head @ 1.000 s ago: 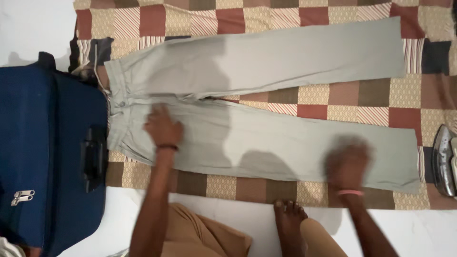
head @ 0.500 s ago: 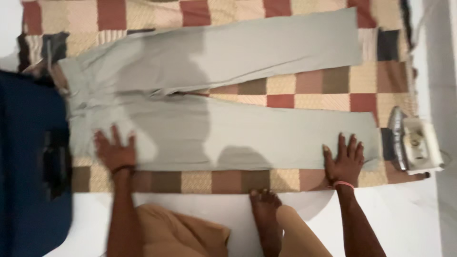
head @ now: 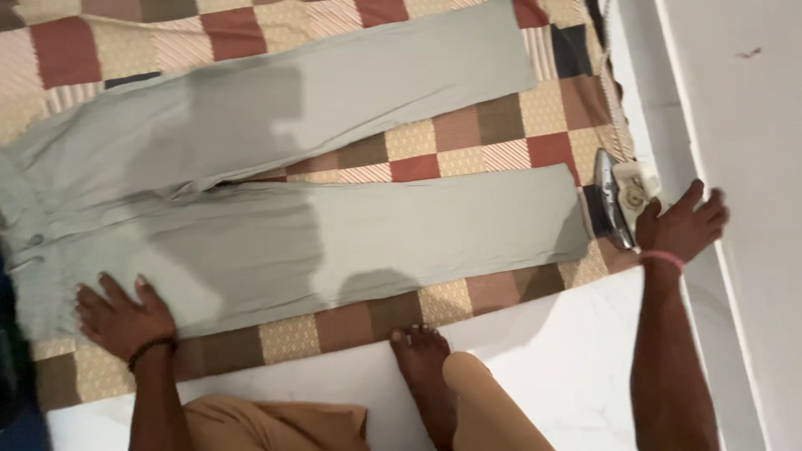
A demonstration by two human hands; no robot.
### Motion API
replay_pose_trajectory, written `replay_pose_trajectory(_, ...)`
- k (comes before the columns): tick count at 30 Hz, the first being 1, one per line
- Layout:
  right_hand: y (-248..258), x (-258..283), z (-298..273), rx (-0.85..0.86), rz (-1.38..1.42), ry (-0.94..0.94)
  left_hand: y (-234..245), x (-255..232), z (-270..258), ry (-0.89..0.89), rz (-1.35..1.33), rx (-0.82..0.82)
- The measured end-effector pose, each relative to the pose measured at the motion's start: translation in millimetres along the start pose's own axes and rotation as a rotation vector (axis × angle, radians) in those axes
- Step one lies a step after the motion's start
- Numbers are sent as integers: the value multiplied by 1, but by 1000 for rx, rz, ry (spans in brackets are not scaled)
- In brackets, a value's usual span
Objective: The person irons a pair of light-colored trousers laid out on a patterned mat. They use a white electric iron to smooth the fabric, moving it back and forth along the legs and waist area while holding the garment in place with their left hand.
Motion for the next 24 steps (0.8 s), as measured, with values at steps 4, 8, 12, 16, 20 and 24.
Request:
replay_pose_trajectory(4,-34,-47,20,397,161,23,1,-5,-1,7,-34,-13)
replay_pose_trajectory(8,-39,-39,23,121,-157,246,2,-10,-3,6,-24,-22)
replay_pose_trajectory(12,-47,-26,52,425,147,127,0,-6,-3,7,-23,-14)
replay_pose_trajectory(16,-18,-7,69,521,268,-64,-5,-2,2,-3,3,-34)
replay_pose_trajectory(20,52,34,69,490,452,-66,1,-7,-3,-6,-1,-26)
replay_pose_trajectory(24,76,94,58,679,390,104,1,-12,-2,24,1,-21)
Point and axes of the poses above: each hand's wrist, its own z-axis towards the middle knuckle, its own y-axis out of the back of the hand, x = y × z, the point moved 2 cm from there along z, towards the middle knuckle, and after that the axes turned 5 degrees about x, right-handed, at the moved point
